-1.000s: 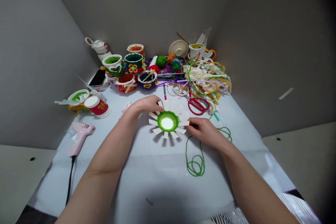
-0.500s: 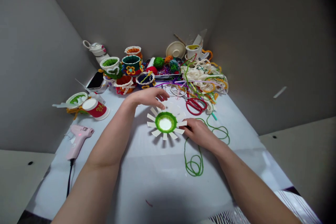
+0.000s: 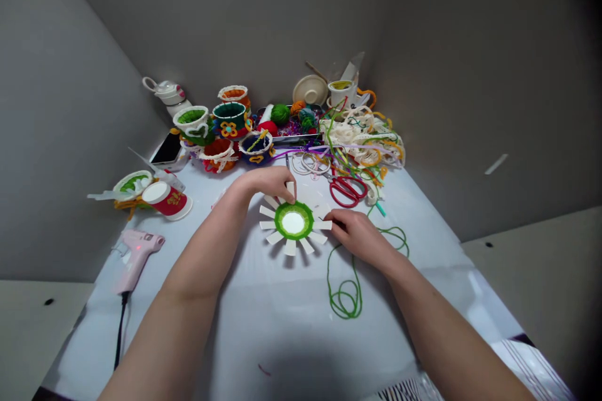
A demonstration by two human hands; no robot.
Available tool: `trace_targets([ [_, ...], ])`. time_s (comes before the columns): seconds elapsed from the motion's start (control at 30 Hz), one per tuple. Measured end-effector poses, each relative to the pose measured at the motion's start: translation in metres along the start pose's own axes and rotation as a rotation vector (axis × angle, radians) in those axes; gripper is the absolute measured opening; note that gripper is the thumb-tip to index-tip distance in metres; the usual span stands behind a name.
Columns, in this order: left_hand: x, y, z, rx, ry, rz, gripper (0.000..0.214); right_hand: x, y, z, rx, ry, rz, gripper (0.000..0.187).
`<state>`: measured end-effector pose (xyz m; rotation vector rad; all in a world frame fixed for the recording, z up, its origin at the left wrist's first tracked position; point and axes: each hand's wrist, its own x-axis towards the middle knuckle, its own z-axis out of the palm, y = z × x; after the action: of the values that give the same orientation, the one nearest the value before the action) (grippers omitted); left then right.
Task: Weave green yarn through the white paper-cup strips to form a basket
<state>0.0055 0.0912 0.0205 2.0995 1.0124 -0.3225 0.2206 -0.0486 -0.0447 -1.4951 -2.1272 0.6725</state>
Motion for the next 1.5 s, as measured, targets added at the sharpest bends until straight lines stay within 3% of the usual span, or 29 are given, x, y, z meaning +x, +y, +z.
trace_targets([
  [0.13, -0.005, -0.010, 0.009, -0.109, 0.044, -0.023, 0.027, 0.000, 0.000, -0.006, 0.047, 0.025, 0.028, 0.019],
  [0.33, -0.006, -0.011, 0.011, -0.008, 0.120, -0.007, 0.032, -0.001, 0.000, -0.014, 0.262, 0.031, 0.121, 0.021],
  [0.7, -0.006, -0.011, 0.014, -0.015, 0.089, -0.048, 0.034, -0.006, -0.010, -0.020, 0.584, 0.135, 0.163, 0.022],
  [0.97, -0.004, -0.022, 0.012, -0.111, 0.056, -0.096, 0.036, -0.010, -0.005, -0.021, 0.404, -0.020, 0.073, 0.017],
  [1.13, -0.006, -0.024, 0.013, -0.200, 0.014, -0.103, 0.033, -0.007, -0.002, -0.013, 0.190, -0.190, 0.050, 0.017],
  [1.23, -0.012, -0.025, 0.011, -0.209, -0.064, -0.109, 0.036, -0.005, -0.005, -0.007, 0.058, -0.192, 0.005, 0.018],
  [1.33, -0.018, -0.025, 0.005, -0.155, -0.104, -0.010, 0.041, -0.004, -0.008, -0.003, 0.010, -0.169, -0.029, 0.019],
  [1.5, -0.009, -0.013, -0.007, -0.037, 0.037, 0.253, 0.058, -0.004, -0.009, -0.003, -0.017, -0.169, -0.063, 0.019],
])
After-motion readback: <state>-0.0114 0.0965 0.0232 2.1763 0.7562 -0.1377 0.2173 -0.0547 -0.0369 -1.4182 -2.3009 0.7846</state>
